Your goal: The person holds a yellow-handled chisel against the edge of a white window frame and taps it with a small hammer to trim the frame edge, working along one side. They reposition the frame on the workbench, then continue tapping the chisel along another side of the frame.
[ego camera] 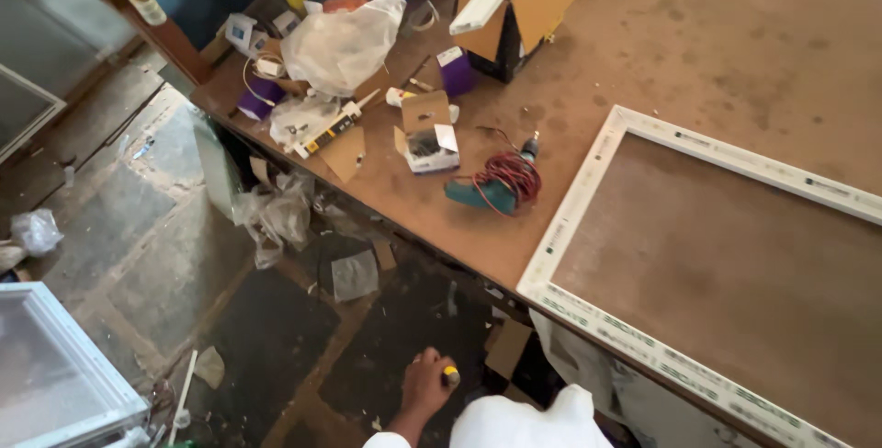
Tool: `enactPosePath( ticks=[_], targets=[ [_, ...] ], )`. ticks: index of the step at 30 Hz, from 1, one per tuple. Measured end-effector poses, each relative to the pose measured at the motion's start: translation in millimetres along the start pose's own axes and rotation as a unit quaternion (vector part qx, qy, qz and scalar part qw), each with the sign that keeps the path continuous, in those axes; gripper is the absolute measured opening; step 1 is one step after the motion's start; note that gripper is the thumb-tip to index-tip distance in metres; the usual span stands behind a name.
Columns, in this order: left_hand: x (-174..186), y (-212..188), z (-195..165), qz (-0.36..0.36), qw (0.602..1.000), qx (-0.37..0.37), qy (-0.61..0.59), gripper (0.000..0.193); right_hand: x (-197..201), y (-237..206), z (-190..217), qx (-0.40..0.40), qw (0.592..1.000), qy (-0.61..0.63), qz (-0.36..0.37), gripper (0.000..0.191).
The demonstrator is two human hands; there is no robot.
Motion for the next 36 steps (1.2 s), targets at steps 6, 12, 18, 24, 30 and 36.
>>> enactPosePath(
  ticks=[6,12,18,24,30,36],
  targets=[
    [52,107,11,0.136,0.966,-0.041,-0.214,0.032,1,4,80,-0.006,0.999,0.042,-0.021,0.064],
    [95,210,35,0.181,0.837,0.047,-0.514,0.030,-8,-33,20,-0.018,0.997,0.049,-0.048,0.064],
    [87,223,30,0.087,0.628,0.058,-0.771,0.049,-12,-73,-50,-0.105,0.987,0.095,-0.070,0.064],
    [38,219,-24,0.012,0.551,0.113,-0.827,0.054,-27,-109,-124,-0.189,0.962,0.165,-0.107,0.066],
    [10,252,-43,-0.047,0.498,0.220,-0.838,0.058,-33,-131,-157,-0.263,0.956,0.083,-0.102,0.063],
    [26,279,-30,-0.125,0.799,0.248,-0.534,0.049,-20,-139,-120,-0.173,0.971,0.052,-0.154,0.062]
  ],
)
Point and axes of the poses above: each hand's wrist, its own y-axis towards the middle knuckle, its own x-axis out of the back of the hand, z = x × y, the point moved 2 cm from there along y, towards the middle knuckle, and after that the axes turned 14 degrees about -x, right-handed, at the moved point
